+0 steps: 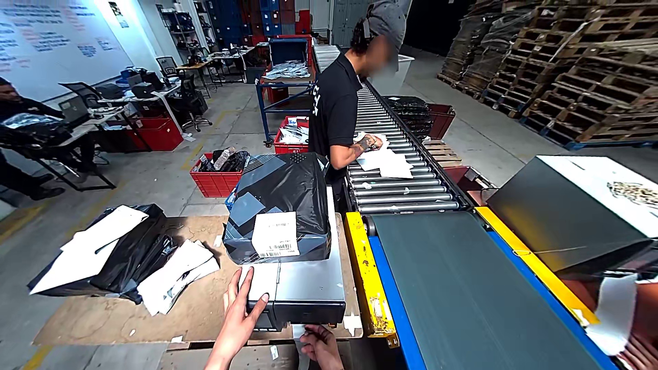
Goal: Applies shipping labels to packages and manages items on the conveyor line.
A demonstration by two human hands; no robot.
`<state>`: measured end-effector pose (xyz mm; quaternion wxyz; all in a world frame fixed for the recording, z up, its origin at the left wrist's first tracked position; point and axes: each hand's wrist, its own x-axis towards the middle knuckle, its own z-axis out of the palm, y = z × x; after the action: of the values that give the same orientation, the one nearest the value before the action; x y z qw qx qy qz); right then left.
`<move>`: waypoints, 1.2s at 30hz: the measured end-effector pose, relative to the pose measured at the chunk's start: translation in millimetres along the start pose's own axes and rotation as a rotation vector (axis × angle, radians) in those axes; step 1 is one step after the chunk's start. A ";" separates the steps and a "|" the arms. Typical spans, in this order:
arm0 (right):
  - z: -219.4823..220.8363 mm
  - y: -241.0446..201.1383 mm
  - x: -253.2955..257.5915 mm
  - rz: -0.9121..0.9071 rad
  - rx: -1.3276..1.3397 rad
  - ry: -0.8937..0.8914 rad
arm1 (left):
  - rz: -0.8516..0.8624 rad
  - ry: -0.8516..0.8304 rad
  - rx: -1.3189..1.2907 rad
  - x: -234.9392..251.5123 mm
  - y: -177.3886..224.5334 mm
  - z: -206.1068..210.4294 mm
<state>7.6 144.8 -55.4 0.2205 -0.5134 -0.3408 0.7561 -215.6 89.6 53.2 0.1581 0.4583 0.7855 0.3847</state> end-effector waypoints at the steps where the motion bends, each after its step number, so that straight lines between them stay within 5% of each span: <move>1: 0.1 -0.3 -0.7 -0.001 -0.002 0.000 | -0.006 -0.003 -0.004 -0.5 0.7 -0.4; 25: 8.2 -4.6 1.3 0.022 0.061 0.072 | -0.013 -0.038 -0.012 -0.1 -4.4 -1.9; 36: 26.6 -9.4 6.7 -0.106 0.051 0.349 | 0.102 -0.027 0.007 1.2 -6.2 6.3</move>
<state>-19.8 148.0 -46.2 0.3285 -0.6123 -0.3047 0.6515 -216.2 91.8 44.6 0.1471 0.5035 0.7601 0.3835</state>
